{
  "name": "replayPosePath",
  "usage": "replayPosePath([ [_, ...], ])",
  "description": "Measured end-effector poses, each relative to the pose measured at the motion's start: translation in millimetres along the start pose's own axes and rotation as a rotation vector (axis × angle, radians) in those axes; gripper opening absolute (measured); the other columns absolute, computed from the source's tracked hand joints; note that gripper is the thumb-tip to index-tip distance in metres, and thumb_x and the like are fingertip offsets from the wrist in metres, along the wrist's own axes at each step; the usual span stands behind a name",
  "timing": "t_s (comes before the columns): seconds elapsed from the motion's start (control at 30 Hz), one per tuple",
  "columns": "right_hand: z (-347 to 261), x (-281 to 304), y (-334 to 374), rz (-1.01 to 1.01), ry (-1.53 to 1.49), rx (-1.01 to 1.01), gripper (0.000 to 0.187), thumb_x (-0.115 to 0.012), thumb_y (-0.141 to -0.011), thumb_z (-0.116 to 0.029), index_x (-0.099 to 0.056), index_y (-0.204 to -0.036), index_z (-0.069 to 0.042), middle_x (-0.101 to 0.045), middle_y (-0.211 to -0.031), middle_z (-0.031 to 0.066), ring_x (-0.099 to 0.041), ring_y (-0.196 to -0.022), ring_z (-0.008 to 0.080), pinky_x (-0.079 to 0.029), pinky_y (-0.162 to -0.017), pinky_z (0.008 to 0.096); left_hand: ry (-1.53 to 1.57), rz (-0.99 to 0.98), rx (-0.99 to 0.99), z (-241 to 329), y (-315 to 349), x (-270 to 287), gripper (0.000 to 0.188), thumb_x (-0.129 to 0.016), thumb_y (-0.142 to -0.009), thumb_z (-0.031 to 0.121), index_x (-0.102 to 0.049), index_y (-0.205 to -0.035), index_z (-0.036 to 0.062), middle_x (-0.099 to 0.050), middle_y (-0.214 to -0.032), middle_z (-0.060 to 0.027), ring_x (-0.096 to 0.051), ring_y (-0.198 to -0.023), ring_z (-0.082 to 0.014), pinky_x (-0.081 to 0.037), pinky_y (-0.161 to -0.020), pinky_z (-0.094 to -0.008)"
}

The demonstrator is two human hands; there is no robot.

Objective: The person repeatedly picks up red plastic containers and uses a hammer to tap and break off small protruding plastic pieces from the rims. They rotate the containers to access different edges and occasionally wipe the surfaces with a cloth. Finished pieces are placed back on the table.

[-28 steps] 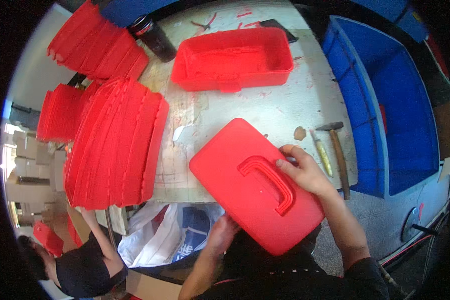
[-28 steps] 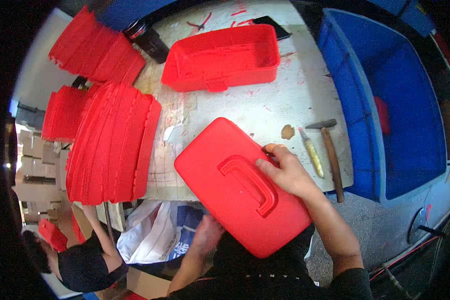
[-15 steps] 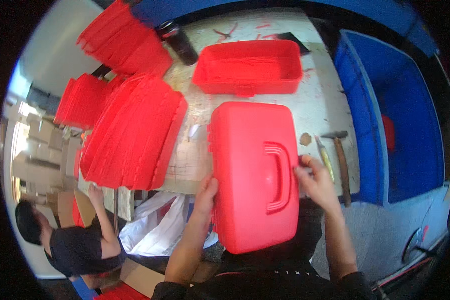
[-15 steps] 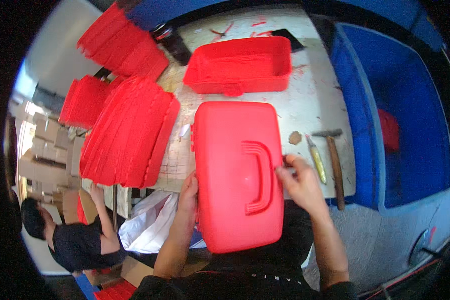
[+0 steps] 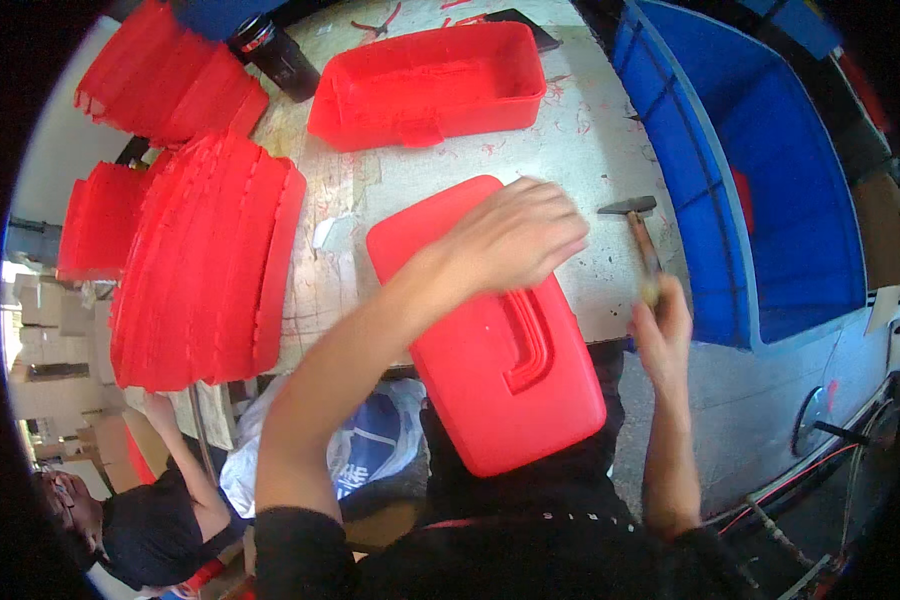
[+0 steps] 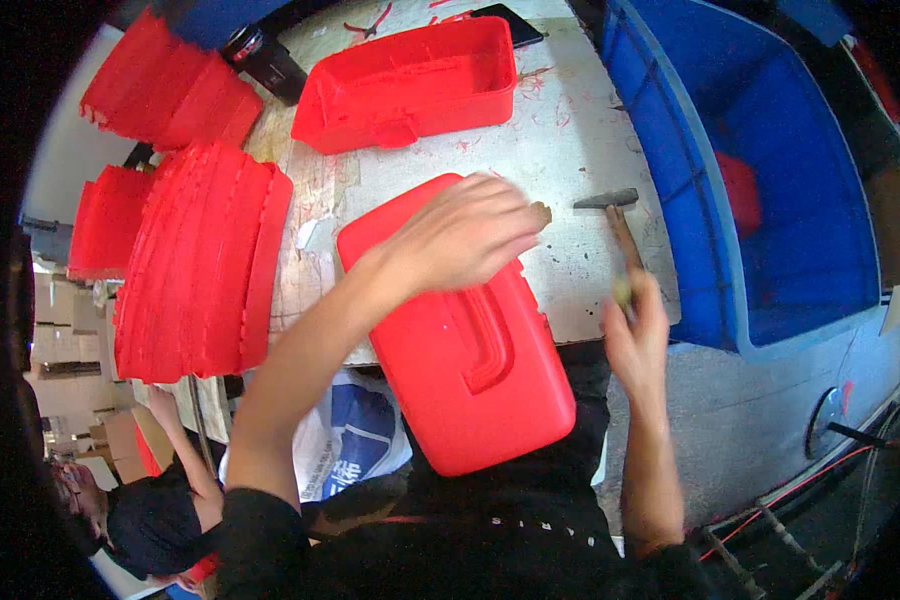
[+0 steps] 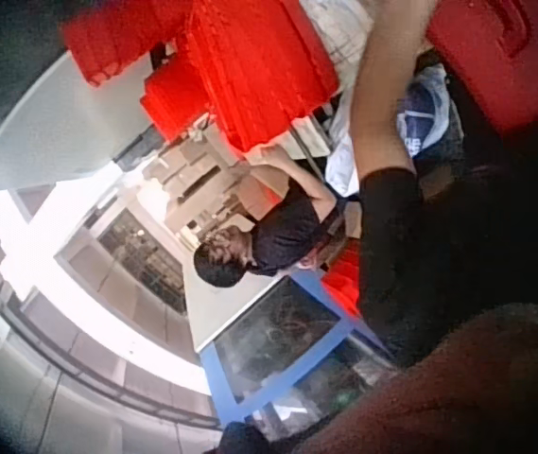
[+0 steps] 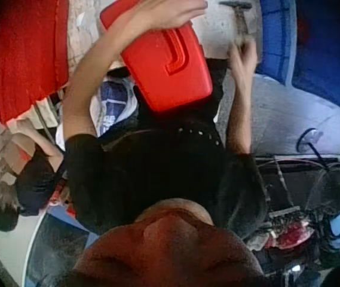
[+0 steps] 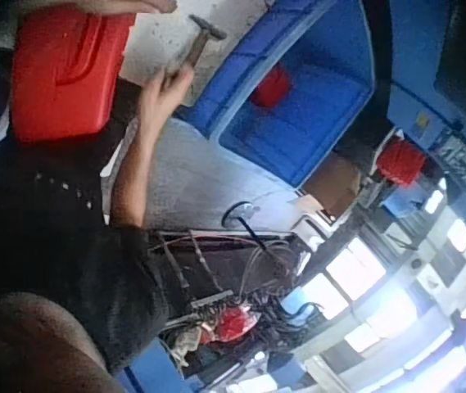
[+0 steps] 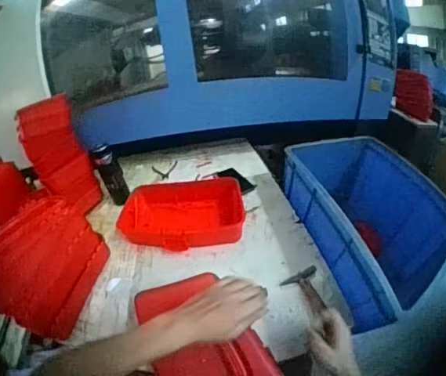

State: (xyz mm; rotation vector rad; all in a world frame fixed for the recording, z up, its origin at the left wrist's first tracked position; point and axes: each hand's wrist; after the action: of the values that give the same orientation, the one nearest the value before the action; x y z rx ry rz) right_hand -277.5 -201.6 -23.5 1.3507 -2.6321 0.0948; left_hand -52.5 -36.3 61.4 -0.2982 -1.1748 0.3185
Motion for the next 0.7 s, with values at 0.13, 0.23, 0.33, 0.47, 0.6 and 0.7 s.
replayPosePath([
  [0.13, 27.7, -7.6, 119.6, 0.065, -0.367, -0.36, 0.025, -0.064, -0.096, -0.028, -0.055, -0.112, -0.012, -0.056, -0.08, -0.0032, -0.052, -0.061, 0.0053, -0.041, -0.051, 0.0207, -0.051, -0.446, 0.29, -36.5, -22.1, -45.7, 0.028, -0.057, -0.095, 0.032, -0.068, -0.088, 0.006, -0.068, -0.089, -0.0181, -0.065, -0.092, -0.0367, -0.05, -0.079, -0.0495],
  [0.23, 43.9, -32.1, 149.9, -0.063, -0.767, -0.43, 0.046, -0.066, -0.095, -0.044, -0.055, -0.124, -0.01, -0.059, -0.094, -0.0018, -0.057, -0.075, 0.0083, -0.046, -0.06, 0.0243, -0.073, -0.498, 0.5, -39.7, -9.6, -35.0, 0.034, -0.056, -0.096, 0.039, -0.07, -0.095, 0.0078, -0.07, -0.093, -0.0191, -0.066, -0.092, -0.0389, -0.051, -0.08, -0.049],
  [0.33, 26.8, -27.5, 107.5, 0.047, -0.689, -0.372, 0.051, -0.068, -0.093, -0.046, -0.056, -0.123, -0.005, -0.065, -0.109, 0.0031, -0.063, -0.096, 0.012, -0.053, -0.079, 0.0287, 0.031, -0.496, 0.615, -44.7, 10.1, 4.1, 0.043, -0.052, -0.099, 0.046, -0.071, -0.108, 0.0085, -0.07, -0.103, -0.0208, -0.065, -0.1, -0.0409, -0.051, -0.086, -0.0467],
  [0.47, -26.1, -9.8, -0.6, -0.06, -0.589, -0.279, 0.037, -0.07, -0.093, -0.03, -0.059, -0.115, -0.003, -0.063, -0.081, 0.0003, -0.061, -0.066, 0.0076, -0.051, -0.058, 0.0215, 0.454, -0.824, 0.88, -42.5, 61.0, 39.0, 0.059, -0.045, -0.103, 0.049, -0.061, -0.131, -0.0005, -0.063, -0.133, -0.0179, -0.058, -0.123, -0.0277, -0.044, -0.106, -0.0377],
  [0.6, -67.9, -28.9, -71.2, -0.335, -0.306, -0.045, 0.036, -0.064, -0.095, -0.036, -0.063, -0.113, -0.005, -0.061, -0.08, 0.0034, -0.059, -0.068, 0.0097, -0.05, -0.06, 0.0238, 1.023, -0.627, 0.967, -2.8, 144.1, 36.1, 0.071, -0.072, -0.088, 0.044, -0.053, -0.139, -0.0012, -0.063, -0.13, -0.0129, -0.059, -0.119, -0.0207, -0.046, -0.104, -0.0369],
  [0.7, -92.8, -50.1, -98.9, -0.323, 0.045, 0.125, 0.036, -0.053, -0.101, -0.038, -0.065, -0.11, -0.005, -0.057, -0.076, 0.0007, -0.052, -0.066, 0.0089, -0.044, -0.057, 0.0256, 1.665, -0.41, 1.047, 28.8, 184.5, 43.5, 0.072, -0.08, -0.082, 0.034, -0.054, -0.137, -0.0045, -0.065, -0.127, -0.0111, -0.061, -0.116, -0.0194, -0.048, -0.101, -0.0339],
])
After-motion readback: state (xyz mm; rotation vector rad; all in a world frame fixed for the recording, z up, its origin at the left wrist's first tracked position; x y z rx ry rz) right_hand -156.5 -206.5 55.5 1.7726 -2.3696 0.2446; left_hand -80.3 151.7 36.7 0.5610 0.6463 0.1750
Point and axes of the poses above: each hand's wrist, its own y-axis away from the middle knuckle, its own x-axis out of the back of the hand, z = x × y
